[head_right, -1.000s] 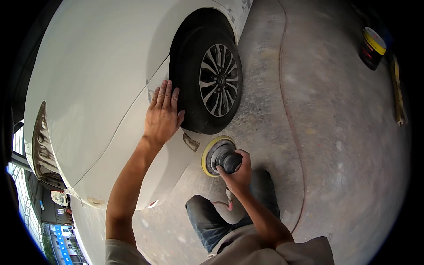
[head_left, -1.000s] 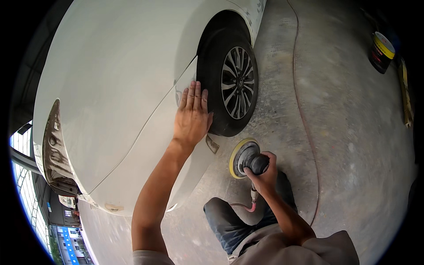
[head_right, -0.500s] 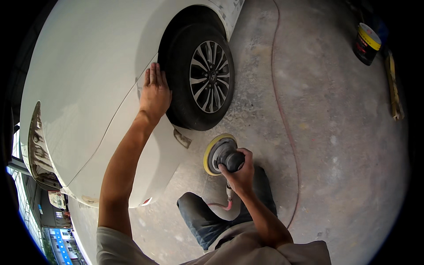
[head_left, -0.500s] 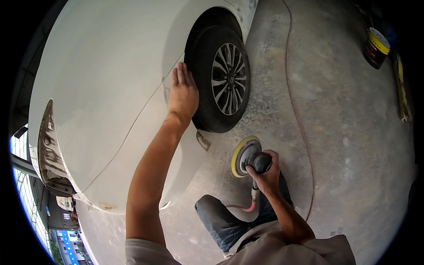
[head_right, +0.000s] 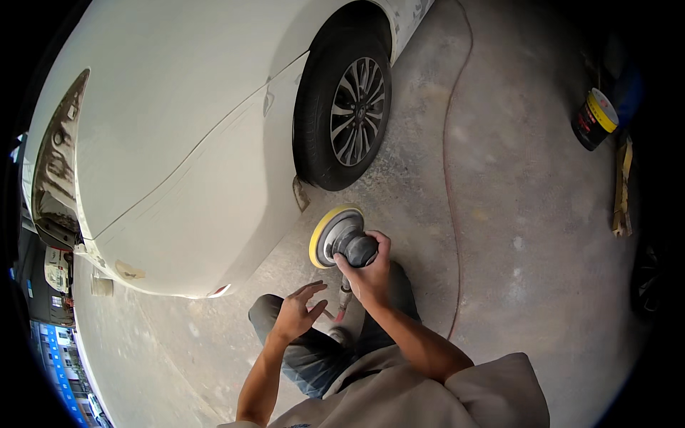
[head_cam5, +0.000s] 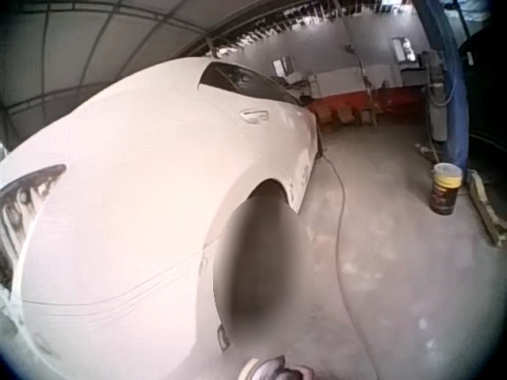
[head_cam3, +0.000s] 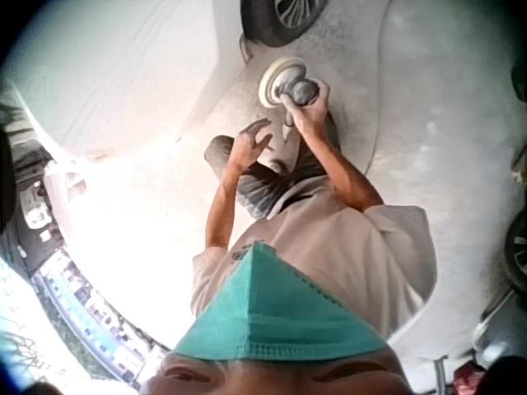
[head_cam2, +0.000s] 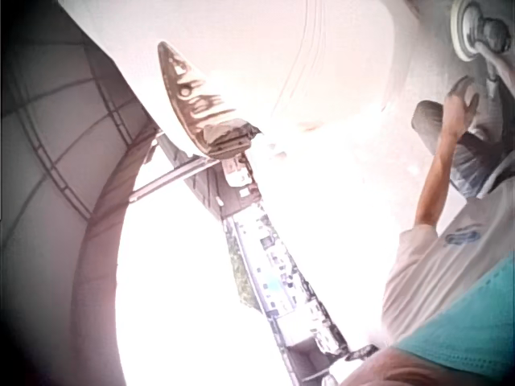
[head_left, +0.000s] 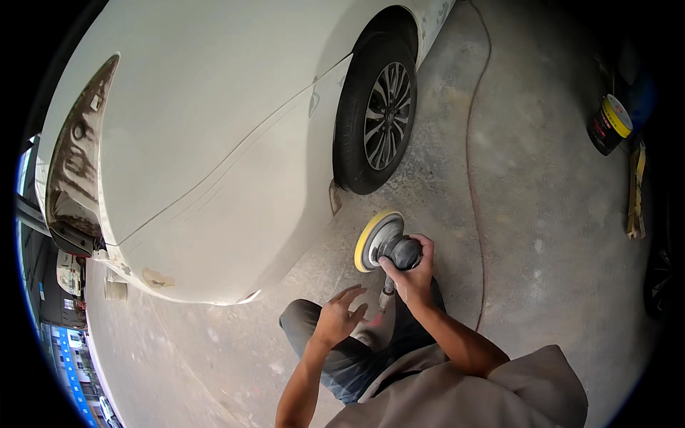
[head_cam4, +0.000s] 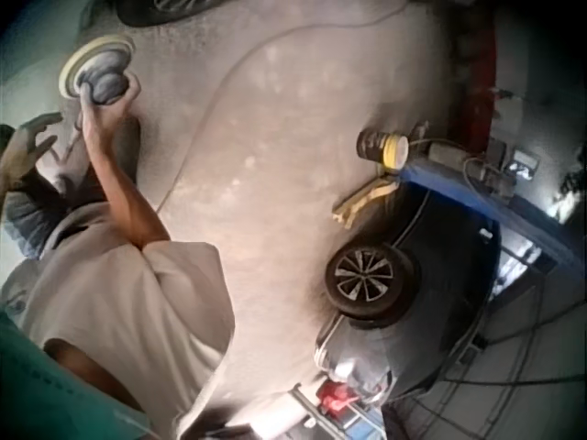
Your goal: The person uses a pneumatic polishing machine to smooth the surface of a white car's front bumper and side panels. They move the tool systematically across the vehicle's bodywork, occasionally pausing to touch the surface with their hand.
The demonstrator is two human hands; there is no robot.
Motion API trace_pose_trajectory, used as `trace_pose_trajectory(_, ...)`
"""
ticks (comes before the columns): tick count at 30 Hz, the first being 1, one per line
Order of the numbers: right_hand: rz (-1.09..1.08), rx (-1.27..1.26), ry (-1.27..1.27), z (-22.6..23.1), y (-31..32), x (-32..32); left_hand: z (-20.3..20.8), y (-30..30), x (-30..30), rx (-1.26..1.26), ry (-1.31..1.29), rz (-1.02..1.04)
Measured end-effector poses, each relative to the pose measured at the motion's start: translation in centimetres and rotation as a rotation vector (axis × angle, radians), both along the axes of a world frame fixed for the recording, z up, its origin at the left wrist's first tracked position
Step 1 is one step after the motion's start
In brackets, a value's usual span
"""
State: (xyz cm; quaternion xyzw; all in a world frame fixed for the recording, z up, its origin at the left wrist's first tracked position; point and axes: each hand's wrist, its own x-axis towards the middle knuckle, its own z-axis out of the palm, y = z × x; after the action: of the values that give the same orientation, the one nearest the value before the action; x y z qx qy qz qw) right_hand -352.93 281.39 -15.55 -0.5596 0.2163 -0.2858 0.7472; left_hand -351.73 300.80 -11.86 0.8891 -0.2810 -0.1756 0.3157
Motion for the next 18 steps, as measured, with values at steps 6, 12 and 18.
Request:
trace_pose_trajectory(6,-0.098,-0.048,0.049,-2.2,0.7,-0.9,2.6,5.3,3.1,-0.159,-0.196,0.188)
trace_pose_trajectory(12,-0.347,-0.069,0.04,-3.5,-1.7,2.0,6.1,8.6,10.5,-0.225,-0.459,0.241)
trace_pose_trajectory(18,-0.477,-0.191,0.075,-1.0,-4.4,3.6,6.9,3.6,13.3,-0.483,-0.248,0.173)
